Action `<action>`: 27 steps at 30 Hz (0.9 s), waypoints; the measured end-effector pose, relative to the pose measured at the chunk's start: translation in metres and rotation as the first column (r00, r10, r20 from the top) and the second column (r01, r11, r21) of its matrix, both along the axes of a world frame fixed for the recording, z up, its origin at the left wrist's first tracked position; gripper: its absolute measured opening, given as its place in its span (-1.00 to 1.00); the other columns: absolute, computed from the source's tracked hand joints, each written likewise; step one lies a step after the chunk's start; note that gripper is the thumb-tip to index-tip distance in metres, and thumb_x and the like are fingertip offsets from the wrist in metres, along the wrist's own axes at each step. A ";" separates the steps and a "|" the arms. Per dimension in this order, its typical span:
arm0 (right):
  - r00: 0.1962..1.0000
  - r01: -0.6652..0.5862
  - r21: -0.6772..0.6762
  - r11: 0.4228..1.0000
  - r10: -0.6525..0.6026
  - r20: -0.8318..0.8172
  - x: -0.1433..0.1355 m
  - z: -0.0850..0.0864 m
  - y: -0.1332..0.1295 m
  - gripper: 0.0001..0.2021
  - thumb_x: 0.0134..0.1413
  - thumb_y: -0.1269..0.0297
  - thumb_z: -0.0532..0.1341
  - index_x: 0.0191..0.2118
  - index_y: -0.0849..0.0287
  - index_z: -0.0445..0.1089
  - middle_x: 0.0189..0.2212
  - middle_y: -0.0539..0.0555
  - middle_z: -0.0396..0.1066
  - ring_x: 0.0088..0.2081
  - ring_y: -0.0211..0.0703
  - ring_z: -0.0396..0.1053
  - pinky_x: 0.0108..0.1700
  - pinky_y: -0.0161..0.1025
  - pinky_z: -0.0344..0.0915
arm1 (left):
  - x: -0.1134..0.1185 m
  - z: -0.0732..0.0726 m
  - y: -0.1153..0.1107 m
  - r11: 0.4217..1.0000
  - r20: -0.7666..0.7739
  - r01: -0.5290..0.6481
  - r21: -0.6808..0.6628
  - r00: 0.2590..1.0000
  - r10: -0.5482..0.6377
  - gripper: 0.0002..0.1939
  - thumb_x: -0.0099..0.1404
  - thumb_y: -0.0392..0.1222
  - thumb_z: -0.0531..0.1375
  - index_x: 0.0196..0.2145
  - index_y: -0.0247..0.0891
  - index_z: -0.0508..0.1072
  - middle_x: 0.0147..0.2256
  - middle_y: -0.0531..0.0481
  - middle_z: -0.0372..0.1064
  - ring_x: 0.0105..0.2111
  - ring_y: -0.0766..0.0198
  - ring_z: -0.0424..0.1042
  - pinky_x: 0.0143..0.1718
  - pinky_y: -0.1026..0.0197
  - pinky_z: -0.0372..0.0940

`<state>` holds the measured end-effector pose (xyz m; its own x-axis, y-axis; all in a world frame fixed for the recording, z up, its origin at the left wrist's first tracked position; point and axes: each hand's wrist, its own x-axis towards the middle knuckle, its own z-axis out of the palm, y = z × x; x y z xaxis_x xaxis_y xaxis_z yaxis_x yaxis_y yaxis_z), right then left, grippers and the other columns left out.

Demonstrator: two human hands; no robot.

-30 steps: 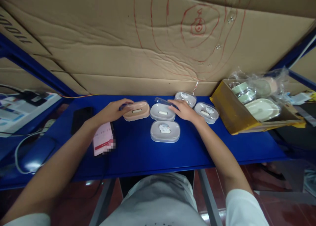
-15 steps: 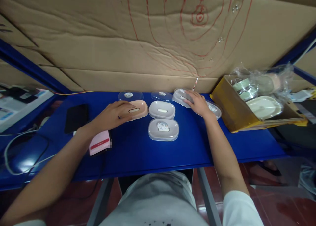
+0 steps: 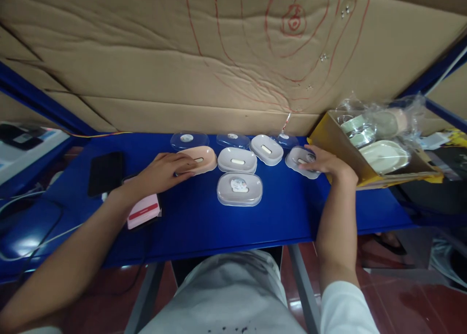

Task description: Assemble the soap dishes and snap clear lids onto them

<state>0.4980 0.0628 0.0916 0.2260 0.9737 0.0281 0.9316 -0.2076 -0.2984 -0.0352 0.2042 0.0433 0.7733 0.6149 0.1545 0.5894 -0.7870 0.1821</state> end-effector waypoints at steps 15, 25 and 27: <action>0.967 -0.235 0.291 0.928 0.253 -0.027 -0.088 0.009 0.001 -0.57 0.49 -0.05 0.16 0.28 -0.06 0.53 0.28 0.15 0.54 0.36 0.22 0.41 0.47 0.29 0.22 | 0.041 0.013 -0.068 0.956 0.132 0.294 0.025 0.947 -0.294 -0.43 0.59 0.14 0.20 0.43 -0.04 0.35 0.49 -0.16 0.21 0.48 -0.13 0.20 0.49 -0.27 0.11; 0.646 -0.689 0.180 0.702 0.708 -0.285 -0.176 -0.007 -0.004 -0.26 0.33 -0.10 0.37 0.53 -0.24 0.21 0.49 0.05 0.28 0.48 0.18 0.26 0.49 0.20 0.25 | 0.019 0.007 -0.029 0.997 0.049 -0.066 0.042 0.997 0.064 -0.49 0.58 0.08 0.12 0.33 -0.18 0.48 0.31 -0.27 0.47 0.36 -0.18 0.38 0.37 -0.23 0.22; 0.741 -0.587 0.249 0.770 0.635 -0.218 -0.156 -0.007 0.005 -0.28 0.35 -0.13 0.34 0.52 -0.16 0.23 0.47 0.09 0.30 0.48 0.23 0.26 0.50 0.24 0.22 | 0.018 0.005 -0.026 0.996 0.021 -0.073 0.045 0.997 0.072 -0.53 0.57 0.00 0.11 0.29 -0.16 0.52 0.28 -0.25 0.50 0.34 -0.18 0.42 0.33 -0.23 0.25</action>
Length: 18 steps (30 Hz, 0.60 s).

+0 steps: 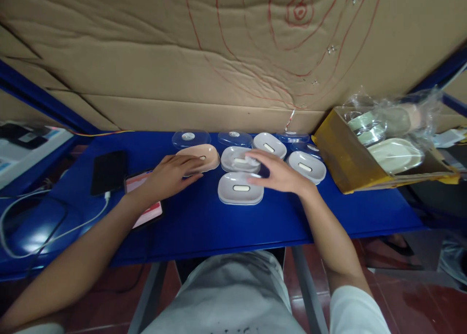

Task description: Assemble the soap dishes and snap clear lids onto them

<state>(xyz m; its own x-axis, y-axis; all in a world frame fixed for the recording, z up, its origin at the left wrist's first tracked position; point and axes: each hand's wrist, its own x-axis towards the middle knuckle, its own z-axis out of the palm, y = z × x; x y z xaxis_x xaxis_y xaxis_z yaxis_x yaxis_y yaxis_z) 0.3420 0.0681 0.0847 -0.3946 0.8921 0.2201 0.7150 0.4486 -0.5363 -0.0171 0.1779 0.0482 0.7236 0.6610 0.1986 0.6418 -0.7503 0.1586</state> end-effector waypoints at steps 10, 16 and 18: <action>0.777 0.461 0.352 0.815 -0.562 0.283 0.053 -0.030 0.029 -0.53 0.53 0.17 0.02 0.39 0.07 0.41 0.49 0.28 0.26 0.51 0.36 0.13 0.44 0.42 0.04 | 0.004 0.005 -0.002 0.998 0.066 -0.020 0.060 0.998 0.016 -0.55 0.62 -0.09 -0.03 0.20 -0.23 0.56 0.17 -0.26 0.60 0.20 -0.15 0.55 0.21 -0.19 0.34; 0.842 0.340 0.234 0.911 -0.405 0.355 0.031 -0.046 0.032 -0.53 0.52 0.04 0.09 0.33 0.12 0.46 0.27 0.30 0.53 0.25 0.33 0.43 0.25 0.24 0.23 | 0.004 -0.004 0.002 0.998 0.062 -0.036 0.055 0.998 0.033 -0.57 0.64 -0.10 -0.08 0.19 -0.25 0.49 0.23 -0.27 0.54 0.26 -0.19 0.48 0.20 -0.19 0.30; 0.842 0.347 0.222 0.911 -0.407 0.354 0.031 -0.050 0.033 -0.53 0.51 0.06 0.10 0.33 0.14 0.45 0.29 0.31 0.51 0.27 0.33 0.42 0.23 0.23 0.23 | 0.004 -0.008 0.002 0.999 0.044 -0.030 0.036 0.999 0.028 -0.57 0.64 -0.10 -0.09 0.21 -0.26 0.46 0.23 -0.29 0.54 0.27 -0.20 0.46 0.22 -0.21 0.28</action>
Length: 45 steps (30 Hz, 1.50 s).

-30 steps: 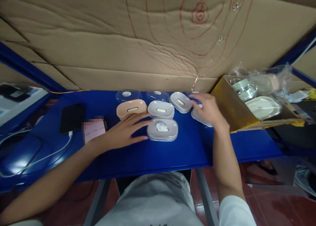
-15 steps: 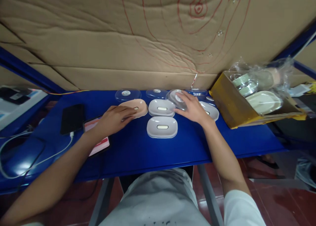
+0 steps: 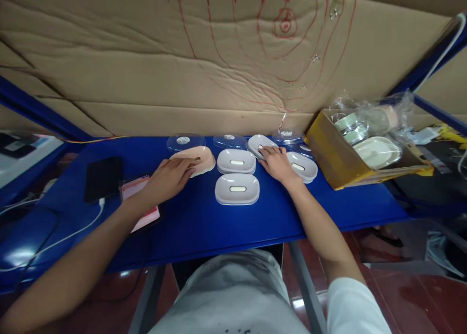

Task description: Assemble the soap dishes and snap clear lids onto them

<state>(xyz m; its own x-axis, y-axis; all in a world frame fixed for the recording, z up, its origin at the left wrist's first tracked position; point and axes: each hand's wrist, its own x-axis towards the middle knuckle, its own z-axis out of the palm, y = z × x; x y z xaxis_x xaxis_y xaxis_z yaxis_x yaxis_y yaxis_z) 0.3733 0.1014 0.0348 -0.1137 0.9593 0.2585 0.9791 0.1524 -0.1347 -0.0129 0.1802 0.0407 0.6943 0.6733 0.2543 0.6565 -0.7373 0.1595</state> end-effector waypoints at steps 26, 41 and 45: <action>0.941 -0.305 -0.014 0.952 0.299 -0.161 -0.038 0.011 -0.003 -0.56 0.57 -0.04 0.07 0.35 -0.13 0.47 0.25 0.08 0.57 0.32 0.12 0.45 0.36 0.16 0.30 | 0.002 0.010 -0.010 0.958 0.017 -0.258 0.123 0.966 0.257 -0.58 0.65 -0.01 -0.02 -0.02 -0.16 0.63 -0.32 -0.18 0.62 -0.27 -0.07 0.63 -0.23 0.04 0.36; 0.916 -0.345 -0.063 0.936 0.321 -0.239 -0.039 0.011 -0.006 -0.63 0.55 0.04 0.14 0.28 -0.03 0.49 0.28 0.16 0.55 0.34 0.16 0.43 0.39 0.21 0.14 | 0.009 0.003 -0.022 0.996 -0.121 0.047 0.072 0.992 -0.038 -0.53 0.56 -0.17 0.17 0.37 -0.18 0.41 0.30 -0.27 0.47 0.25 -0.18 0.51 0.29 -0.16 0.35; 0.917 -0.287 0.052 0.957 0.290 -0.273 -0.040 0.009 -0.005 -0.56 0.58 -0.06 0.05 0.24 0.03 0.50 0.14 0.18 0.62 0.19 0.14 0.52 0.30 0.11 0.26 | 0.005 0.006 -0.018 0.997 -0.151 0.048 0.064 0.988 -0.038 -0.56 0.54 -0.23 0.16 0.32 -0.17 0.45 0.29 -0.25 0.47 0.25 -0.15 0.50 0.29 -0.12 0.36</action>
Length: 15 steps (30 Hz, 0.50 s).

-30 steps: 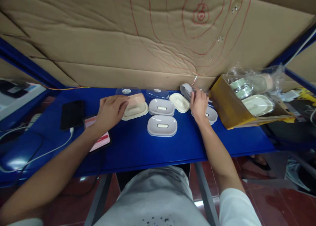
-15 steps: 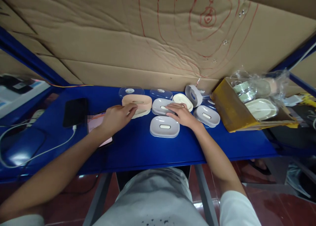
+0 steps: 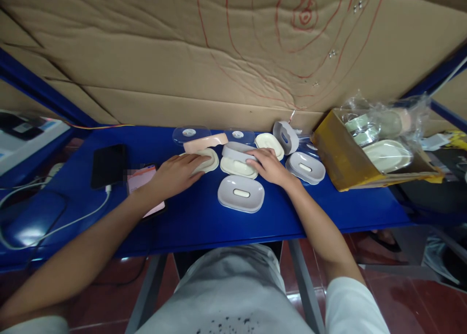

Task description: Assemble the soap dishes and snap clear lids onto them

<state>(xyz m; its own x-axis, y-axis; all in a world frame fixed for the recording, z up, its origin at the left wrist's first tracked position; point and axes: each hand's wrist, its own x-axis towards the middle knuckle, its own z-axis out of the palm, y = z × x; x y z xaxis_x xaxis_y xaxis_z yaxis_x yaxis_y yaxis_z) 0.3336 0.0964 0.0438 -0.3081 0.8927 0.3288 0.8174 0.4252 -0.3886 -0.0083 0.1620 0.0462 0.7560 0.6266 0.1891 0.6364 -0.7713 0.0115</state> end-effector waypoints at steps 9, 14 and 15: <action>0.966 0.235 0.240 0.942 -0.254 0.049 0.015 -0.001 0.008 -0.62 0.56 0.12 0.06 0.24 0.05 0.51 0.29 0.21 0.52 0.35 0.23 0.35 0.38 0.25 0.12 | -0.011 0.012 0.008 0.987 0.044 0.113 -0.118 0.993 -0.109 -0.65 0.35 -0.39 0.16 0.02 -0.20 0.58 0.15 -0.20 0.54 0.22 -0.11 0.52 0.30 -0.20 0.36; 0.896 0.368 0.302 0.879 -0.422 0.139 0.047 0.029 -0.015 -0.63 0.55 0.17 0.04 0.11 0.08 0.59 0.06 0.22 0.65 0.12 0.23 0.52 0.18 0.16 0.33 | -0.010 0.022 -0.006 0.965 0.283 0.258 -0.046 0.930 -0.235 -0.71 0.41 -0.40 0.10 -0.10 -0.20 0.58 0.08 -0.16 0.58 0.14 -0.01 0.56 0.22 -0.09 0.45; 0.884 0.388 0.277 0.879 -0.440 0.157 0.057 0.033 -0.027 -0.63 0.55 0.13 0.05 0.10 0.07 0.60 -0.01 0.21 0.67 0.04 0.21 0.56 0.12 0.12 0.37 | -0.008 0.024 -0.013 0.950 0.322 0.309 -0.035 0.904 -0.282 -0.73 0.44 -0.38 0.11 -0.05 -0.20 0.58 0.09 -0.16 0.57 0.16 0.00 0.55 0.23 -0.07 0.45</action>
<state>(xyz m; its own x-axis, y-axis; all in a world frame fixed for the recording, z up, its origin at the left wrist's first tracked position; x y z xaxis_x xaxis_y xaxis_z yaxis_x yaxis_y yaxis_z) 0.3910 0.0696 0.0764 -0.0118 0.8595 0.5110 0.9888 0.0861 -0.1221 -0.0161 0.1489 0.0704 0.8207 0.4070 0.4009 0.3332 -0.9110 0.2429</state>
